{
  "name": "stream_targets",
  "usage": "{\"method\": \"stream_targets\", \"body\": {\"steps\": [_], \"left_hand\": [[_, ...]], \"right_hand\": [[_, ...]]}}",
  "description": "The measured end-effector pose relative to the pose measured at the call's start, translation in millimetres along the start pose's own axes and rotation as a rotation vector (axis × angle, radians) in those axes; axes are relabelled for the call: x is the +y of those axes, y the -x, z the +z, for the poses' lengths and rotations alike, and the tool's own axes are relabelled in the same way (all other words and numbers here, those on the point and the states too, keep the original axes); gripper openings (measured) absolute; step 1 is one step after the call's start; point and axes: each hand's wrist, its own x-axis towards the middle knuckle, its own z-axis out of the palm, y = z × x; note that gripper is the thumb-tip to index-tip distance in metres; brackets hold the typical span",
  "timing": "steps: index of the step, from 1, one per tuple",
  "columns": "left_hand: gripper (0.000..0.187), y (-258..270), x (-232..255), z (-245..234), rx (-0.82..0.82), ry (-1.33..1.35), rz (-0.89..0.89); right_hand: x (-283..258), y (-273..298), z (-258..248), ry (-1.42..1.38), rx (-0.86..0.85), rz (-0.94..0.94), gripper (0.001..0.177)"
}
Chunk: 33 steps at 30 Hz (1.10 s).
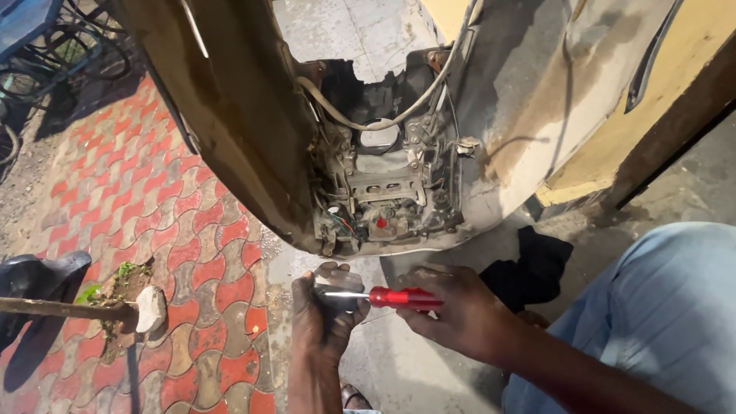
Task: The person crouches beside a scooter with its front body panel removed and works on the front indicator light assembly. They use a red-handled screwdriver to unscrew the indicator lens, remove the cover, take out the orange bulb, and work the bulb and wiring at the front of the scooter.
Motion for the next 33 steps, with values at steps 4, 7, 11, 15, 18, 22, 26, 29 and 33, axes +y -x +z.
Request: {"method": "stream_targets", "body": {"steps": [4,7,11,15,18,22,26,29,33], "left_hand": [[0.042,-7,-5,-1,0.007,-0.057,0.003],[0.047,-10,-9,-1,0.017,-0.067,0.01],[0.048,-12,-12,-1,-0.006,-0.085,0.041],[0.044,-4,-10,14,0.017,-0.084,0.039],[0.043,3,-8,23,0.099,-0.115,0.049],[0.043,-3,-8,13,0.08,-0.108,0.054],[0.046,-5,-8,8,0.027,-0.047,0.05],[0.042,0,-4,17,0.086,-0.043,0.017],[0.043,-1,-3,14,0.091,-0.034,0.014]], "right_hand": [[-3,4,-3,0.07,0.072,-0.057,0.036],[-2,5,-2,0.071,0.131,-0.076,0.038],[-3,2,-2,-0.072,0.149,-0.009,0.035],[5,-3,-2,-0.513,0.167,0.222,0.03],[0,-6,-12,-0.554,0.061,0.474,0.024],[-4,-2,-15,-0.085,-0.014,0.32,0.026],[-8,-3,-15,-0.21,0.174,-0.062,0.039],[-6,-1,-14,-0.124,0.165,-0.005,0.045],[-14,-8,-22,-0.028,-0.028,0.33,0.04]]}}
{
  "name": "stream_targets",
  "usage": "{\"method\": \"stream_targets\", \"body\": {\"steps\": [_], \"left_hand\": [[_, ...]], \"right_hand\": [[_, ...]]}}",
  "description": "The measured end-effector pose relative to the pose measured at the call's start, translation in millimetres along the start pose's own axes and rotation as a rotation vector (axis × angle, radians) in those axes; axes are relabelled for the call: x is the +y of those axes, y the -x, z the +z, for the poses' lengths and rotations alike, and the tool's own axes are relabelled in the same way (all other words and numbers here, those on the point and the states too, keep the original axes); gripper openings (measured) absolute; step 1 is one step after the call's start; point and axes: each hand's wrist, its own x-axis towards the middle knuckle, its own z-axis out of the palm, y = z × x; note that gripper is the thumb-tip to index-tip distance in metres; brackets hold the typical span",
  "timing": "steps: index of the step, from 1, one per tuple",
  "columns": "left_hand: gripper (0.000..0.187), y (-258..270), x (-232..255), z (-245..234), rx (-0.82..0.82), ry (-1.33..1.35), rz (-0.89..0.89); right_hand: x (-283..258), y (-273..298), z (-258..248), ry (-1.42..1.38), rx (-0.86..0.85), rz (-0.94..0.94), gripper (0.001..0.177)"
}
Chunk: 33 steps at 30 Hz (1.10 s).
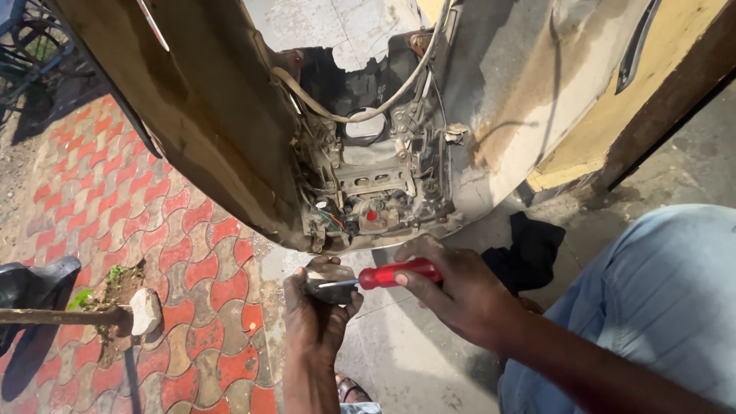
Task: The person crouches beside a scooter with its front body panel removed and works on the front indicator light assembly. They use a red-handled screwdriver to unscrew the indicator lens, remove the cover, take out the orange bulb, and work the bulb and wiring at the front of the scooter.
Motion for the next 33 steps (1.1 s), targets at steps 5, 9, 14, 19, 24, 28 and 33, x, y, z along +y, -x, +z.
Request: {"method": "stream_targets", "body": {"steps": [5,9,14,19,24,28,33], "left_hand": [[0.042,2,-2,2,-0.058,-0.003,0.007],[0.042,1,-3,1,-0.05,0.008,-0.002],[0.053,-6,-5,-7,-0.151,-0.019,-0.061],[0.057,14,3,14,-0.158,-0.1,-0.036],[0.062,12,9,-3,-0.171,-0.028,0.035],[0.065,12,11,3,-0.147,-0.052,0.038],[0.079,10,3,7,-0.155,-0.098,0.048]], "right_hand": [[14,0,8,-0.267,0.163,-0.421,0.04],[1,-6,-4,-0.179,0.035,-0.058,0.039],[38,-16,5,-0.563,-0.06,-0.028,0.024],[50,-20,12,-0.808,-0.077,0.017,0.021],[34,-12,2,-0.781,-0.016,0.058,0.021],[33,-11,1,-0.697,0.062,0.012,0.024],[31,-9,2,-0.648,0.089,-0.004,0.025]]}}
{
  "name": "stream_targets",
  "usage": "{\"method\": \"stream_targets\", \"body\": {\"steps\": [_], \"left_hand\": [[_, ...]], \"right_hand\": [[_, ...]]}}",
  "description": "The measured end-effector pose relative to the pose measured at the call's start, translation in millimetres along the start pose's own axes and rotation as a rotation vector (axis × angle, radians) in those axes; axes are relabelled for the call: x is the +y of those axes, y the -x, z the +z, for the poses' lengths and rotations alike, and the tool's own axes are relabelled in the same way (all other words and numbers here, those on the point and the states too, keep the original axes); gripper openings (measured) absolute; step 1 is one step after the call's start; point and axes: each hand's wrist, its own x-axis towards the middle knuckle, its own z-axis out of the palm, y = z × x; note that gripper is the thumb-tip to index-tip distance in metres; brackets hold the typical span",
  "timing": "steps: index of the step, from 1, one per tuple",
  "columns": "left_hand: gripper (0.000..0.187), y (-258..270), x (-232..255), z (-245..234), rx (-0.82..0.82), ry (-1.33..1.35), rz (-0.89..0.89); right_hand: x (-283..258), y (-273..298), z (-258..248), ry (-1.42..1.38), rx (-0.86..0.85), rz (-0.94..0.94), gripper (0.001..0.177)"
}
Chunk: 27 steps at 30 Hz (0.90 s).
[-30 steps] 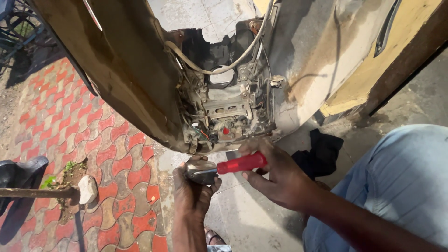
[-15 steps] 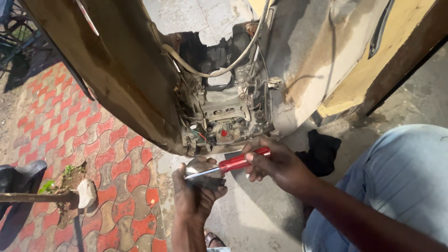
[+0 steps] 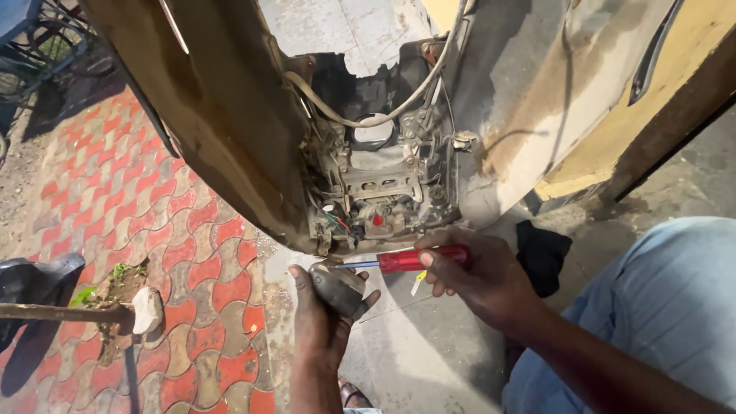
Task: The person crouches beside a scooter with its front body panel removed and works on the front indicator light assembly. They use a red-handled screwdriver to unscrew the indicator lens, remove the cover, take out the orange bulb, and work the bulb and wiring at the front of the scooter.
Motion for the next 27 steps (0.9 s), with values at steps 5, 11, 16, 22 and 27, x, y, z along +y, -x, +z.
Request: {"method": "stream_targets", "body": {"steps": [5,11,16,22,27], "left_hand": [[0.072,-15,-13,-10,0.113,-0.112,0.061],[0.066,-14,-14,-1,0.128,-0.221,0.176],[0.058,-17,-17,-16,0.213,-0.811,0.365],[0.068,-15,-13,-19,0.111,-1.194,0.302],[0.078,-28,-9,-30,0.154,-0.881,0.301]], "right_hand": [[-8,8,0,0.033,-0.014,0.017,0.024],[-20,18,9,0.65,-0.033,-0.134,0.029],[-28,21,2,0.804,-0.103,-0.426,0.029],[-27,16,-14,0.838,-0.333,-0.157,0.035],[-1,29,6,0.846,-0.435,-0.06,0.045]]}}
